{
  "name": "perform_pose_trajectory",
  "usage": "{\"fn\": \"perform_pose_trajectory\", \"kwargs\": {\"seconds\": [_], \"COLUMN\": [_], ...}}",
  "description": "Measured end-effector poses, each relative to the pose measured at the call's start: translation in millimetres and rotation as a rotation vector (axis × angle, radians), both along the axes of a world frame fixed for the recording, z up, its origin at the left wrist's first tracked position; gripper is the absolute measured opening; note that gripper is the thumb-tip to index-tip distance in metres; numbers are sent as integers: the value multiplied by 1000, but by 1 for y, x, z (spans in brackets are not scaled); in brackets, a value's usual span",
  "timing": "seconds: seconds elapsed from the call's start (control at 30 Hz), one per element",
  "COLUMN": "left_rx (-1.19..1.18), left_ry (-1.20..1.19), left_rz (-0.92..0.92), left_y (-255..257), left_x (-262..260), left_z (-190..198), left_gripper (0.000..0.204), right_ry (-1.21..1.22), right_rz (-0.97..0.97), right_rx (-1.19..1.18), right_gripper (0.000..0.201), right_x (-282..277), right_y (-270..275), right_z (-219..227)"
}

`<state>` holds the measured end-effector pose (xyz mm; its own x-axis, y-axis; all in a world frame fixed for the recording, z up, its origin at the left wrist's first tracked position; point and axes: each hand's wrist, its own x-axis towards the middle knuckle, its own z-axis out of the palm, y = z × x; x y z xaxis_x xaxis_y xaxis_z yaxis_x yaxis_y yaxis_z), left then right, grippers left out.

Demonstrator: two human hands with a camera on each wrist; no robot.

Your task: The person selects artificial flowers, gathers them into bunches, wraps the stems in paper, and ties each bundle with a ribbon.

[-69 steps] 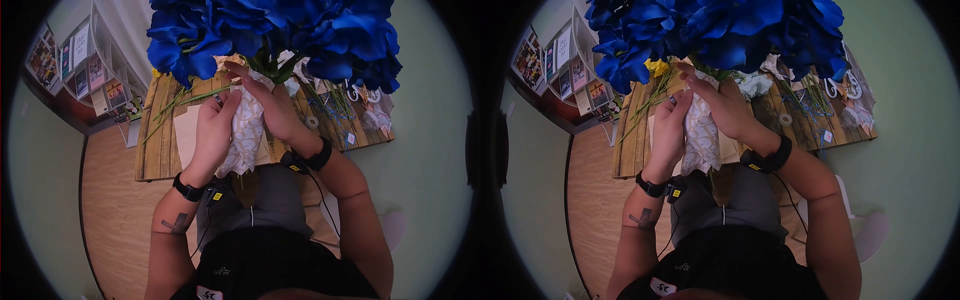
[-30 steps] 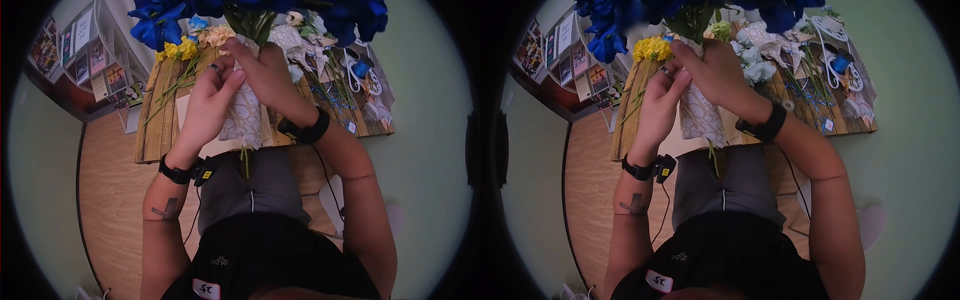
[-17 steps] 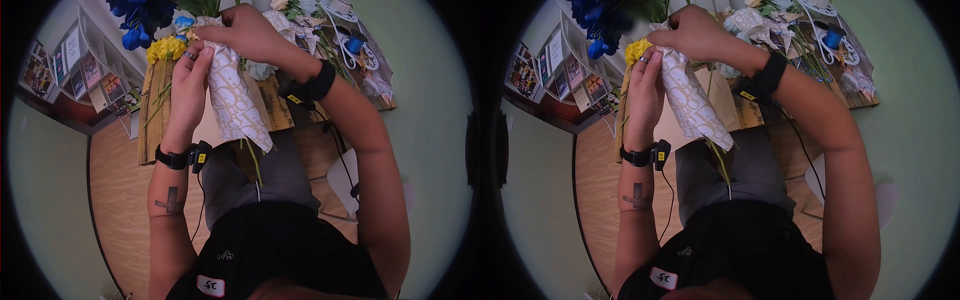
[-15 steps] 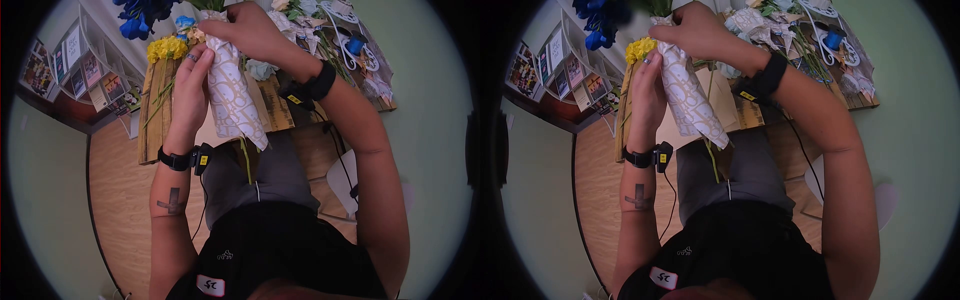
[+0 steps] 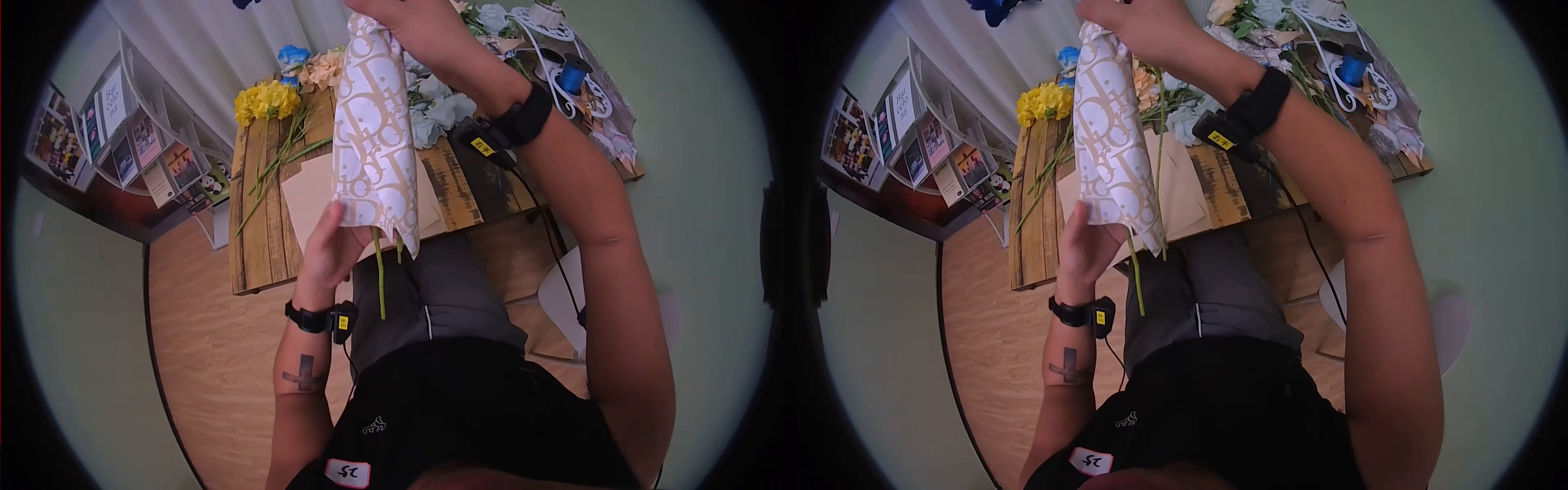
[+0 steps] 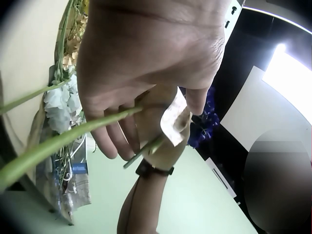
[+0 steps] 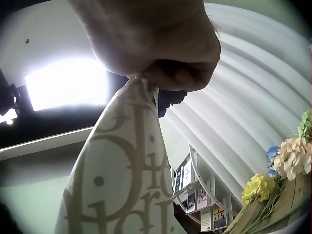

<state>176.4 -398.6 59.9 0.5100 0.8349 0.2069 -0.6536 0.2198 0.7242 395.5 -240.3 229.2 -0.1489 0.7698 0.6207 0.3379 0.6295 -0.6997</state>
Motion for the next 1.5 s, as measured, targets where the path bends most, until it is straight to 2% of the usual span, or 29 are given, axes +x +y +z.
{"fn": "perform_pose_trajectory", "kwargs": {"seconds": [0.03,0.1,0.17,0.2,0.23,0.3,0.43,0.5,0.57,0.63,0.67,0.73,0.87,0.9,1.0,1.07,1.13,1.17,1.23,1.33,1.5], "left_rx": [80,119,141,62,61,76,-38,76,47,41,356,498,608,628,697,666,548,543,624,545,407], "left_ry": [55,18,297,345,327,283,211,423,440,464,620,736,843,956,1074,1040,714,713,728,635,458], "left_rz": [-72,-90,-55,49,51,138,76,306,258,539,812,1039,1002,1005,1114,1113,988,987,1123,1101,1042], "left_y": [-6,-23,-32,-36,-36,-32,-33,-42,-44,-47,-41,-41,-41,-41,-37,-35,-32,-30,-29,-31,-25], "left_x": [1,20,30,38,43,49,46,49,44,41,36,19,21,22,30,34,38,39,40,40,48], "left_z": [-13,-2,8,12,15,18,2,0,-7,-11,-12,-6,24,30,42,42,33,29,25,28,13], "left_gripper": [78,79,71,62,62,46,32,32,33,34,40,44,45,46,47,42,30,30,18,12,9], "right_ry": [11,25,28,27,24,21,48,78,108,132,142,162,180,189,221,257,206,203,189,185,186], "right_rz": [-5,-8,-11,-11,-10,-7,-6,-16,-26,-32,-37,-37,-6,1,50,73,24,24,7,-4,-17], "right_rx": [-1,-11,-22,-25,-27,-30,-33,-34,-26,-9,-4,0,-45,-79,-116,-140,-97,-101,-61,2,-28], "right_gripper": [48,48,47,47,47,46,45,44,44,43,43,42,37,33,34,33,32,32,32,33,33], "right_x": [7,30,37,40,37,31,19,18,13,10,10,7,-9,-13,-25,-27,-26,-25,-24,-22,-20], "right_y": [8,20,29,34,32,24,16,18,9,-3,-8,-14,-22,-29,-41,-42,-43,-42,-39,-34,-35], "right_z": [1,-1,0,0,1,-3,-6,-6,-6,-7,-7,-8,-12,-11,-11,-10,-11,-10,-11,-12,-12]}}
